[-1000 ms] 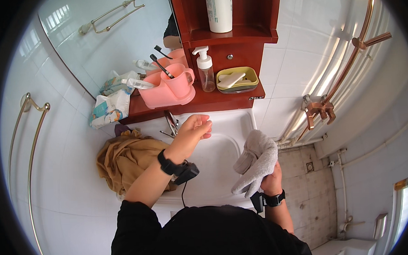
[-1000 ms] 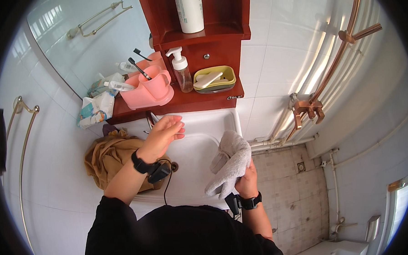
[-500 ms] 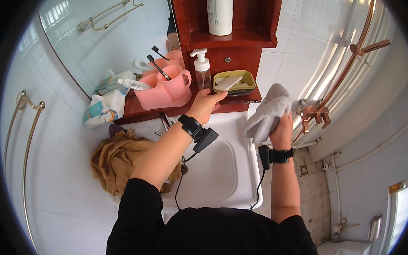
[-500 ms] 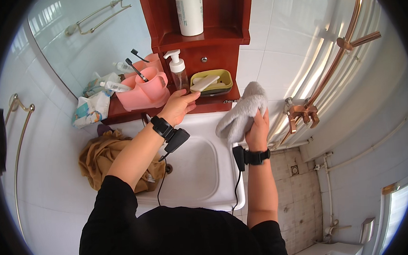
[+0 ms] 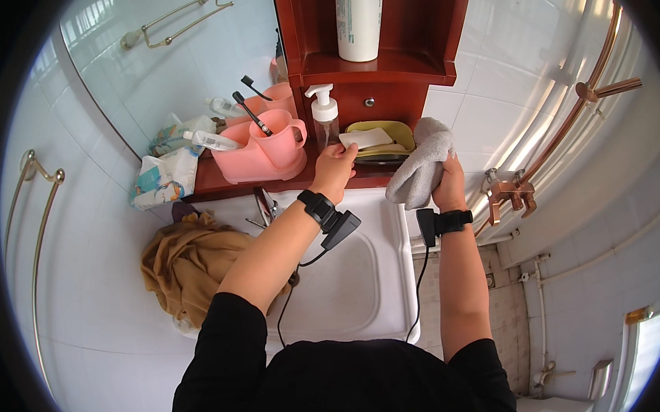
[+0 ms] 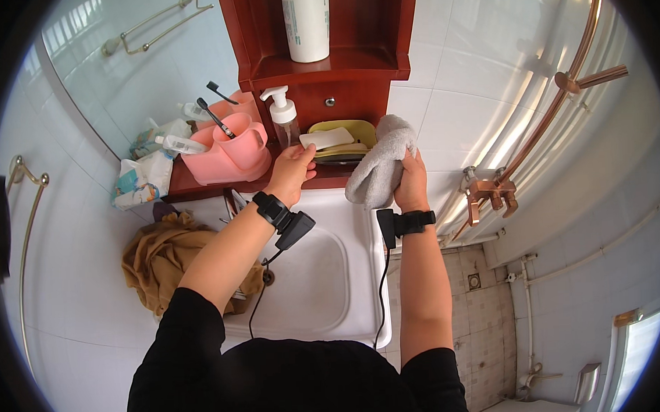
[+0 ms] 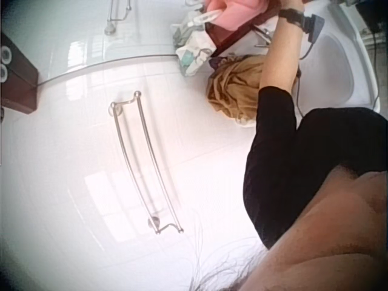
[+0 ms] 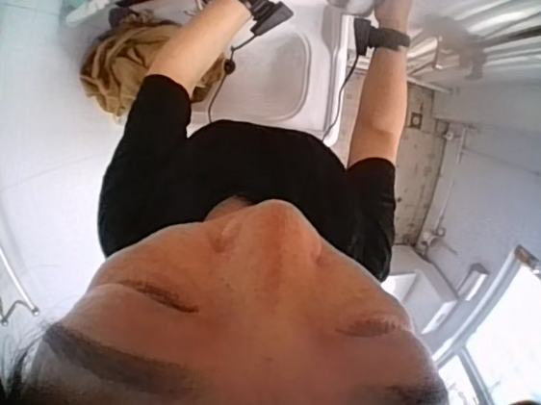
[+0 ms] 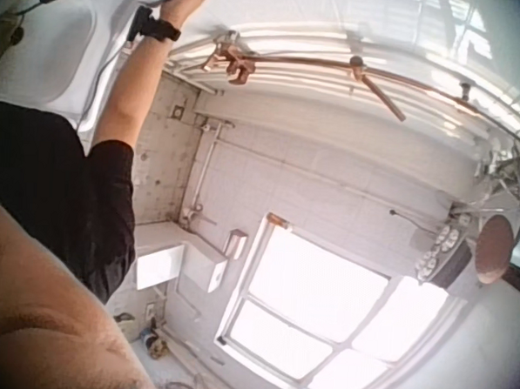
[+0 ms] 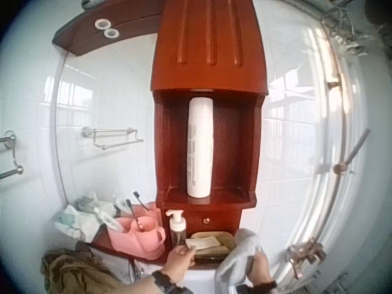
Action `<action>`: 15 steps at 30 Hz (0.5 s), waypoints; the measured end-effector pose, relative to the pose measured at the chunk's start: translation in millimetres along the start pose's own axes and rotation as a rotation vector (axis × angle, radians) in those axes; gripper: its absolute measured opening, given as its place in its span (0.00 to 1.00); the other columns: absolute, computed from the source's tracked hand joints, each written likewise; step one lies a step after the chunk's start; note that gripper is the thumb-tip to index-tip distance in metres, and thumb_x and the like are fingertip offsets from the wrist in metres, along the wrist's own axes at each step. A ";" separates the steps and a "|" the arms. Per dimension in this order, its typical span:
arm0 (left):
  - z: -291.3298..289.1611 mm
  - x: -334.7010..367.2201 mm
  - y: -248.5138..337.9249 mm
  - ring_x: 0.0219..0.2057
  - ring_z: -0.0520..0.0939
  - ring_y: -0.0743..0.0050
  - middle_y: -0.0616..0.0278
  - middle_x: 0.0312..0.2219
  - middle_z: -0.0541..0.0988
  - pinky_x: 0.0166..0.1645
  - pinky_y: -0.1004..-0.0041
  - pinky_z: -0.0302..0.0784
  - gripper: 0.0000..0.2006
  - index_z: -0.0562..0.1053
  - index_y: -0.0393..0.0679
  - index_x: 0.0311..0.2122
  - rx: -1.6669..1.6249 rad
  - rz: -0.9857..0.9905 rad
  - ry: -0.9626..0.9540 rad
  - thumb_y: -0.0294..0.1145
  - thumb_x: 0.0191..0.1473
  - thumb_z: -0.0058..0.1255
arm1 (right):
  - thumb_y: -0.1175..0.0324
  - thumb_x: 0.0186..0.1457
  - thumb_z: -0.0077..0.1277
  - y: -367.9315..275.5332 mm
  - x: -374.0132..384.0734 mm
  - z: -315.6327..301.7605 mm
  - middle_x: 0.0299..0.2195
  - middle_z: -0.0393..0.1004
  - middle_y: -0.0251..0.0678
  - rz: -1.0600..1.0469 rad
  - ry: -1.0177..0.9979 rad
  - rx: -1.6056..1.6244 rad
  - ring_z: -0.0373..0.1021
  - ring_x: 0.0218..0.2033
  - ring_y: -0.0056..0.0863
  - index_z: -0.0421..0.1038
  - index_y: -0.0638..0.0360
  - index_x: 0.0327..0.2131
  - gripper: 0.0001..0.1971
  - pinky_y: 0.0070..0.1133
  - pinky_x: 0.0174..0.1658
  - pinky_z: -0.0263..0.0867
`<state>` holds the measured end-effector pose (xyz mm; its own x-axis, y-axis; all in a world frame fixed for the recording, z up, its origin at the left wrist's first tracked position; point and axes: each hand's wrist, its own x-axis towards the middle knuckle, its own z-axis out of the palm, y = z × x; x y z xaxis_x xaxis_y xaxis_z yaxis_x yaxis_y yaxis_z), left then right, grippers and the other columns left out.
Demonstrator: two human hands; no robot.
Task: The person wipes a wall-mounted shelf, a plastic bottle, a pump bottle, and a toothbrush holder with a cloth.
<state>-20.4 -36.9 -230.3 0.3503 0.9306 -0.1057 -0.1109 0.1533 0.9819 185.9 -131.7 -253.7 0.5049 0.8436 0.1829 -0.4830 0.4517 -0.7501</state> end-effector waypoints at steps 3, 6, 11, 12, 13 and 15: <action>0.3 2.4 1.9 0.35 0.71 0.74 0.65 0.35 0.71 0.39 0.73 0.71 0.17 0.68 0.44 0.43 -0.087 -0.060 0.044 0.42 0.54 0.52 | 0.66 0.59 0.42 0.6 1.7 -1.6 0.45 0.69 0.37 0.009 -0.020 0.024 0.66 0.45 0.28 0.61 0.64 0.51 0.18 0.24 0.49 0.62; -1.5 9.3 -3.3 0.37 0.71 0.70 0.63 0.36 0.70 0.40 0.70 0.72 0.17 0.66 0.43 0.44 -0.173 -0.081 0.063 0.42 0.55 0.50 | 0.66 0.59 0.41 -0.9 0.0 0.9 0.45 0.68 0.37 0.013 -0.021 0.023 0.66 0.45 0.28 0.61 0.63 0.50 0.18 0.24 0.49 0.62; 2.4 3.1 -0.1 0.37 0.72 0.69 0.62 0.37 0.70 0.45 0.67 0.72 0.15 0.66 0.42 0.43 -0.102 -0.048 0.071 0.37 0.54 0.52 | 0.66 0.58 0.40 0.3 -4.7 0.3 0.44 0.68 0.38 0.041 -0.011 0.022 0.66 0.44 0.28 0.60 0.63 0.50 0.18 0.25 0.49 0.62; 0.1 7.2 -2.8 0.37 0.72 0.69 0.62 0.37 0.70 0.45 0.67 0.72 0.15 0.66 0.42 0.43 -0.103 -0.046 0.073 0.37 0.54 0.52 | 0.65 0.58 0.40 1.6 -5.6 0.3 0.44 0.68 0.38 0.035 -0.030 0.028 0.66 0.44 0.29 0.60 0.63 0.50 0.18 0.25 0.49 0.62; -3.6 14.6 -7.0 0.37 0.72 0.69 0.62 0.37 0.71 0.45 0.67 0.72 0.14 0.67 0.41 0.42 -0.115 -0.056 0.055 0.35 0.53 0.53 | 0.65 0.58 0.40 3.0 -6.2 0.3 0.44 0.68 0.38 0.029 -0.050 0.035 0.66 0.44 0.29 0.60 0.63 0.50 0.18 0.25 0.48 0.63; -1.8 11.8 -0.3 0.37 0.72 0.69 0.62 0.37 0.71 0.46 0.67 0.72 0.13 0.68 0.41 0.41 -0.127 -0.067 0.032 0.32 0.51 0.54 | 0.65 0.58 0.39 4.8 -6.2 -3.5 0.44 0.68 0.38 0.032 -0.045 0.034 0.66 0.44 0.29 0.60 0.63 0.50 0.18 0.26 0.49 0.63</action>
<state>-17.9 -25.3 -232.1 0.3318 0.9265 -0.1775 -0.2054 0.2546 0.9450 183.0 -135.8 -260.6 0.4569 0.8693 0.1883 -0.5224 0.4336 -0.7342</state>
